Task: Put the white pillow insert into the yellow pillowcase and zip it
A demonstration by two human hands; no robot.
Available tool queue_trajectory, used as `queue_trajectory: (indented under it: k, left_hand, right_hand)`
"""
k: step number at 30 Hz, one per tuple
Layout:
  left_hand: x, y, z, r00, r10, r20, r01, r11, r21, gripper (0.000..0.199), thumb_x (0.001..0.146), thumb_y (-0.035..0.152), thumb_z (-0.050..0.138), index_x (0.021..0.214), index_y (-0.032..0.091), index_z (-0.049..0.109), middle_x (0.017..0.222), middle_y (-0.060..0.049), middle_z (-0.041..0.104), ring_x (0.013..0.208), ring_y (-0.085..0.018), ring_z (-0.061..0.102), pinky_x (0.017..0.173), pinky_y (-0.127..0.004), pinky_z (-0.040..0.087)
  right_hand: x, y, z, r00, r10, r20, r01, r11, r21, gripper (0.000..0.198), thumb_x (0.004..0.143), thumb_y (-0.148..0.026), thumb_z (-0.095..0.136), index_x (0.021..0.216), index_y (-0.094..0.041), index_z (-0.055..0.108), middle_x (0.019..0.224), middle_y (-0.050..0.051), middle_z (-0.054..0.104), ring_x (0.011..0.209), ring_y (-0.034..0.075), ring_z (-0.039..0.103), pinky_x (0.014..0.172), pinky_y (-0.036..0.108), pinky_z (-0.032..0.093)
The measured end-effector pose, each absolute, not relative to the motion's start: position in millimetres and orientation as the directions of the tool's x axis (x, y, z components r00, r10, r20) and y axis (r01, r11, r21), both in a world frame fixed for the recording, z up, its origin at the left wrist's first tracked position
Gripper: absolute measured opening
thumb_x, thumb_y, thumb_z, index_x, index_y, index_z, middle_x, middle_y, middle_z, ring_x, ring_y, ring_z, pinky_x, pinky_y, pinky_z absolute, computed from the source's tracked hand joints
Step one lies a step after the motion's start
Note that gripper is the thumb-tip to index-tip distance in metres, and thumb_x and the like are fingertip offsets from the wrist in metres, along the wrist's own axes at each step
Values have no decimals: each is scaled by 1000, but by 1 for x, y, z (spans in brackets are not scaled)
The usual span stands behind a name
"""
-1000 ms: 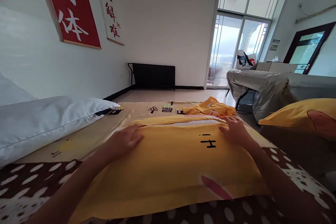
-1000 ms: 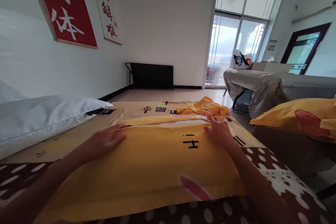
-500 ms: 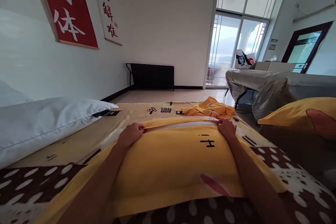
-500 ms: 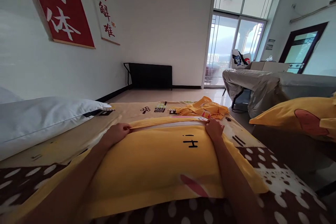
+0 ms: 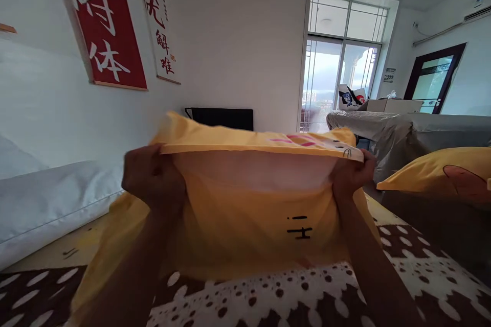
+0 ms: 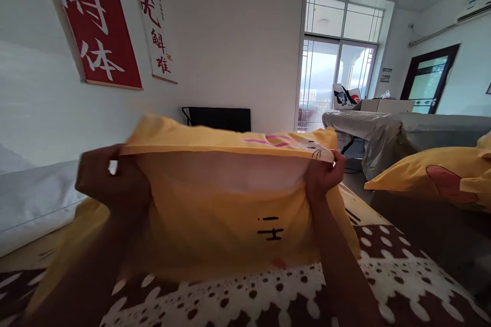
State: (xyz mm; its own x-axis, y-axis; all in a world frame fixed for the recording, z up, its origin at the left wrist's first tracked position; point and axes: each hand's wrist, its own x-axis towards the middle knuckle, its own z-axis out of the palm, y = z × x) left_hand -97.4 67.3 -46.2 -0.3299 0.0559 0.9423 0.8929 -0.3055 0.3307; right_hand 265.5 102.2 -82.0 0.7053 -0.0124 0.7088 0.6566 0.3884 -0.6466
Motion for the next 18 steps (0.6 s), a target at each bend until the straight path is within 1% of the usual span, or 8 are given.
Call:
queue_trajectory:
  k: [2, 4, 7, 10, 13, 15, 17, 18]
  left_hand:
    - [-100, 74, -53, -324, -23, 946, 898, -322, 300, 28, 90, 28, 34, 98, 13, 57, 98, -7, 60, 100, -18, 53, 86, -38, 42]
    - [-104, 86, -76, -309, 37, 950, 881, -366, 301, 24, 87, 28, 36, 91, 14, 56, 93, -10, 60, 97, -22, 54, 87, -40, 42]
    - [-116, 104, -119, -67, 359, 931, 853, -463, 240, 20, 78, 31, 45, 78, 16, 58, 77, -7, 63, 78, -20, 59, 77, -34, 46]
    - [-133, 110, -141, 145, 674, 725, 792, -518, 324, 24, 76, 37, 48, 78, 17, 61, 76, -4, 66, 70, -16, 60, 67, -25, 46]
    - [-148, 105, -140, 180, 800, 572, 763, -481, 432, 28, 79, 42, 47, 76, 17, 61, 72, -2, 64, 70, -15, 57, 66, -23, 44]
    - [-154, 101, -136, 205, 822, 532, 735, -488, 470, 29, 79, 42, 48, 72, 17, 61, 69, -1, 62, 68, -14, 55, 64, -22, 43]
    - [-156, 99, -135, 219, 832, 510, 703, -497, 509, 30, 78, 43, 50, 69, 17, 60, 69, -2, 61, 68, -14, 54, 63, -22, 42]
    - [-156, 98, -135, 221, 836, 502, 692, -497, 524, 30, 78, 44, 51, 69, 16, 60, 69, -2, 60, 68, -14, 54, 63, -22, 42]
  right_hand:
    - [268, 114, -85, 675, -20, 738, 691, 371, -621, 39, 88, -36, 24, 101, -13, 52, 101, 15, 56, 98, 22, 54, 84, 31, 42]
    - [274, 128, -107, 653, 97, 751, 694, 320, -645, 37, 88, -38, 23, 96, -16, 51, 98, 14, 55, 96, 22, 53, 84, 33, 42]
    - [281, 148, -161, 639, 285, 714, 664, 263, -700, 34, 85, -39, 24, 82, -18, 50, 79, 8, 55, 80, 20, 52, 73, 30, 43]
    - [285, 159, -205, 611, 394, 686, 652, 241, -719, 30, 81, -39, 28, 72, -19, 49, 67, 4, 53, 69, 18, 49, 65, 27, 42]
    - [280, 152, -208, 577, 455, 678, 665, 219, -714, 27, 76, -35, 33, 76, -18, 54, 76, 7, 59, 76, 19, 52, 71, 30, 43]
    - [263, 135, -189, 509, 450, 734, 712, 260, -653, 27, 74, -31, 38, 85, -17, 58, 91, 10, 63, 91, 22, 53, 84, 34, 41]
    - [230, 108, -161, 303, 377, 875, 793, 409, -451, 29, 74, -27, 43, 96, -17, 60, 104, 12, 62, 106, 24, 51, 95, 39, 35]
    - [209, 92, -147, 164, 366, 916, 786, 513, -345, 27, 76, -24, 44, 96, -17, 60, 104, 12, 62, 106, 24, 52, 95, 38, 35]
